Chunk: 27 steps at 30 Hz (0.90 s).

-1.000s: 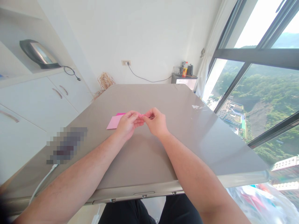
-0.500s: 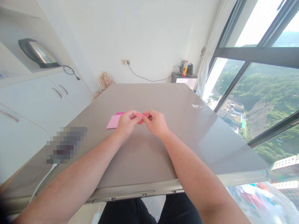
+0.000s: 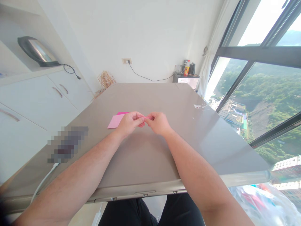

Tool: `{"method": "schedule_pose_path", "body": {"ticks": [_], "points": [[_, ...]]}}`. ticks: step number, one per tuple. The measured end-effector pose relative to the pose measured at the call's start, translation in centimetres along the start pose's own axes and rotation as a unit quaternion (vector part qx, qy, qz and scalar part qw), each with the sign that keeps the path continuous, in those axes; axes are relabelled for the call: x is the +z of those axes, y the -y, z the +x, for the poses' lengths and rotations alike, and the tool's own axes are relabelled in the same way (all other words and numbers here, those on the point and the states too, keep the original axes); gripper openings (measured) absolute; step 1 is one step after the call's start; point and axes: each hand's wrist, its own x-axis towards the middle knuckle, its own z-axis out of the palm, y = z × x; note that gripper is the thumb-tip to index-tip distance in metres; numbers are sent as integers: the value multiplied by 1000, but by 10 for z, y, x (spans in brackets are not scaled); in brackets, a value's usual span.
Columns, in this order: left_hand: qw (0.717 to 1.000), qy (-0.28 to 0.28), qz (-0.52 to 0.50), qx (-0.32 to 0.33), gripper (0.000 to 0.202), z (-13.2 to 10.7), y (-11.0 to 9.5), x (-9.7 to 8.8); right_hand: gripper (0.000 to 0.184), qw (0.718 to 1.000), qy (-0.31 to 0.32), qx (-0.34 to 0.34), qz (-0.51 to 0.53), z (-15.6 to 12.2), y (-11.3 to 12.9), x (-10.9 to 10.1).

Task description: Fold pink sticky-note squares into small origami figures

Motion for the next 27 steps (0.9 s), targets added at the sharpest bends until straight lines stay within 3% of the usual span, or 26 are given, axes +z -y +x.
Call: {"method": "schedule_pose_path", "body": {"ticks": [5, 12, 20, 27], "points": [[988, -49, 128, 68, 11, -2, 1, 3, 20, 997, -18, -43, -60, 1, -3, 5], [974, -132, 140, 118, 7, -10, -8, 15, 19, 984, -91, -112, -108, -1, 1, 12], [982, -74, 134, 107, 11, -4, -3, 0, 18, 996, -63, -55, -18, 0, -3, 9], [976, -112, 147, 111, 9, -1, 1, 1, 23, 990, -79, -91, -70, 1, -5, 11]]}}
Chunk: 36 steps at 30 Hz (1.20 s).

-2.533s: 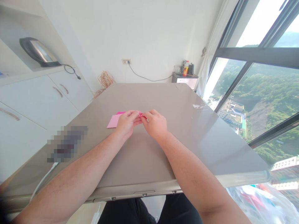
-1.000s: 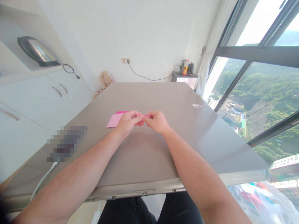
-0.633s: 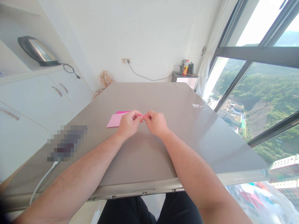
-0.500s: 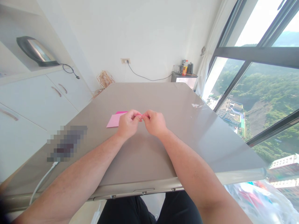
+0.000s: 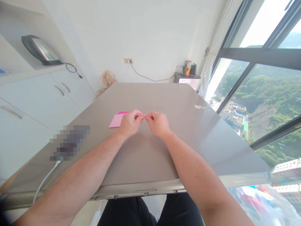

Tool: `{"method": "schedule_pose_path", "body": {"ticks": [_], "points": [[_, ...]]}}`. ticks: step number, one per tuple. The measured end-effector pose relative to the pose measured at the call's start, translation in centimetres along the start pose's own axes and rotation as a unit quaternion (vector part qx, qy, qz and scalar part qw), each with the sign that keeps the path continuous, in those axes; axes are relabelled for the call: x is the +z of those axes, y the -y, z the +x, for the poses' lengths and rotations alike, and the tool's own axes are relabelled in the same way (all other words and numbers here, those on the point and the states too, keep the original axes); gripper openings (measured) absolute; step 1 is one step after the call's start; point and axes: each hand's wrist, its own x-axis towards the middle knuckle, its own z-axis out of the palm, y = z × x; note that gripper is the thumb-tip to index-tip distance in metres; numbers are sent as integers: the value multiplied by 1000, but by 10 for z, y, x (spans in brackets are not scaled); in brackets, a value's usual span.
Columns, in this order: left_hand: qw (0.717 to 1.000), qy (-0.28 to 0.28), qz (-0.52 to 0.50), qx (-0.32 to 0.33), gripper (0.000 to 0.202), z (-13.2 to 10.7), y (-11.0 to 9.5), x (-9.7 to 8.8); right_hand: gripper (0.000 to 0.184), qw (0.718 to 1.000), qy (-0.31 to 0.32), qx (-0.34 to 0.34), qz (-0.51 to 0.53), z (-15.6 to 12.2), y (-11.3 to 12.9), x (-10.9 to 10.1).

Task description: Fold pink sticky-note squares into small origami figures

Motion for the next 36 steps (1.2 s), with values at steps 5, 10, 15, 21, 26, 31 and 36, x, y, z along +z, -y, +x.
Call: {"method": "schedule_pose_path", "body": {"ticks": [5, 10, 15, 21, 26, 31, 36], "points": [[984, 43, -157, -73, 25, 3, 2, 2, 22, 999, -3, 36, 37, 3, -6, -4], [971, 26, -208, -112, 23, 3, 0, 4, 22, 1000, -4, 0, 2, 0, -8, -2], [975, 1, -185, -126, 18, 2, 1, 5, 17, 996, -40, -74, 40, -2, -8, 1], [987, 9, -126, -102, 17, 1, 5, 6, 13, 990, -35, -134, 35, -1, -12, 1], [989, 13, -111, -94, 18, 0, 3, 5, 11, 990, -35, -133, 28, 0, -13, 2], [993, 13, -91, -74, 17, -1, 3, 4, 14, 994, -17, -107, 0, 0, -13, 2], [993, 29, -98, -60, 20, -3, 5, 6, 20, 991, -30, -107, -68, 0, -14, 3]]}}
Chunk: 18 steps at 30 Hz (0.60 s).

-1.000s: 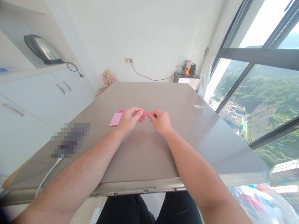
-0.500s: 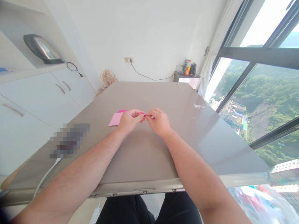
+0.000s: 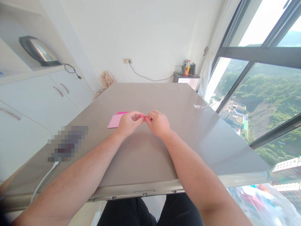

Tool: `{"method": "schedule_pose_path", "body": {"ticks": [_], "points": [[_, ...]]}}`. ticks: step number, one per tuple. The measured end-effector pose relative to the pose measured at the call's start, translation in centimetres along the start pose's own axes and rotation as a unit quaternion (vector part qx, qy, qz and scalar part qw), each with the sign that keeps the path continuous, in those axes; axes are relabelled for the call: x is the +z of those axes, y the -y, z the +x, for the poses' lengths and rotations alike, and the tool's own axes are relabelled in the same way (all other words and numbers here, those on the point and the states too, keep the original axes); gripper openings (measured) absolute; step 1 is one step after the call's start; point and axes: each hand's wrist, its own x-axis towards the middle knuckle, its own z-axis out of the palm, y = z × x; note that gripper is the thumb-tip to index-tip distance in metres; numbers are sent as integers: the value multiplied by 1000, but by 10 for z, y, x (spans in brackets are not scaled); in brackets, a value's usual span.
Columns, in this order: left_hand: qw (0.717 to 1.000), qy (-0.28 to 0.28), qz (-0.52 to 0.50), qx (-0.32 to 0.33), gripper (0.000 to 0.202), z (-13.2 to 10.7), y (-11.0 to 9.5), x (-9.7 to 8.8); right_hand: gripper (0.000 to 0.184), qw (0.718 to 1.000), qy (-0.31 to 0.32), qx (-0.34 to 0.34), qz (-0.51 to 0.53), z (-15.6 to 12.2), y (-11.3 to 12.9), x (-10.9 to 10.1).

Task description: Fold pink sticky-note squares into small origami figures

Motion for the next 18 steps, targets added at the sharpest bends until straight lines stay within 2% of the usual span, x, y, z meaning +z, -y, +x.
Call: {"method": "schedule_pose_path", "body": {"ticks": [4, 10, 18], "points": [[1000, 12, 6, -3, 19, -1, 0, 2, 19, 997, 3, -8, -81, 0, 2, 1], [1000, 8, -1, -4, 18, 1, 2, 4, 20, 993, -5, -31, -110, 0, 8, 0], [990, 27, -110, -80, 21, -1, -3, 8, 23, 986, -4, -49, -157, 1, 7, 6]]}}
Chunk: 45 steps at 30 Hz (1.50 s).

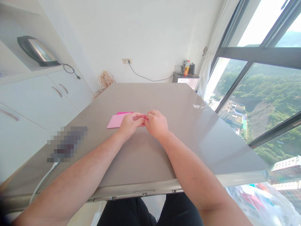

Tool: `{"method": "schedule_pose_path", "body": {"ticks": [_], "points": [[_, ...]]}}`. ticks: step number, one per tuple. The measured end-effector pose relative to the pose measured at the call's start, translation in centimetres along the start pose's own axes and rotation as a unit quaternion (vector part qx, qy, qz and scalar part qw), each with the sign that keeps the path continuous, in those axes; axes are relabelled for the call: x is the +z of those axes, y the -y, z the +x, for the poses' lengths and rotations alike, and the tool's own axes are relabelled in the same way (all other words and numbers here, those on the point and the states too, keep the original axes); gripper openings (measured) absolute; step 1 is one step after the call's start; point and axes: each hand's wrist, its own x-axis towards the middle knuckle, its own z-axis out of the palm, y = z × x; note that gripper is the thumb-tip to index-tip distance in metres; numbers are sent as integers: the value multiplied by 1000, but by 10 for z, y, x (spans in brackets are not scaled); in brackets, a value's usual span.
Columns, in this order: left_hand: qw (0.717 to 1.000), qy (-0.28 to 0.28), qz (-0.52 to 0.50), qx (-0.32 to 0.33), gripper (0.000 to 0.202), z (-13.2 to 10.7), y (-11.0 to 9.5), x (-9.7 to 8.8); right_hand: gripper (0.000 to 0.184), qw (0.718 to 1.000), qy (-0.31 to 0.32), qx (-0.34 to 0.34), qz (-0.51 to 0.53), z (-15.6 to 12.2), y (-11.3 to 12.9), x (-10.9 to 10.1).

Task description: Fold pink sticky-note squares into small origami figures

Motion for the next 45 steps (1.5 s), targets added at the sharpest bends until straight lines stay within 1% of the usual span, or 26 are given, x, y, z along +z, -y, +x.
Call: {"method": "schedule_pose_path", "body": {"ticks": [4, 10, 17, 19, 22, 30, 35, 40, 45], "points": [[999, -18, -44, -19, 22, -2, -6, 3, 24, 1000, 11, 5, -28, 0, -1, 2], [990, -9, -123, -76, 22, -1, -9, 3, 25, 998, 12, 13, -58, -2, 1, 3], [983, -18, -151, -105, 25, 2, -7, 0, 25, 998, -6, 22, -66, -3, 3, 6], [981, -12, -156, -111, 27, 2, -6, 0, 26, 997, -7, 25, -67, -3, 4, 6], [981, 4, -156, -114, 29, 1, -5, 0, 27, 997, -13, 28, -66, -3, 6, 4], [981, 15, -162, -105, 35, 2, -3, -2, 25, 997, -27, 43, -61, -3, 8, 4], [976, 53, -174, -118, 41, 2, -2, -2, 26, 996, -46, 41, -57, -4, 8, 5], [974, 58, -187, -118, 38, 3, -2, -4, 26, 997, -49, 37, -53, -5, 8, 6], [973, 68, -185, -122, 38, 3, -3, -3, 28, 997, -53, 17, -63, -5, 6, 8]]}}
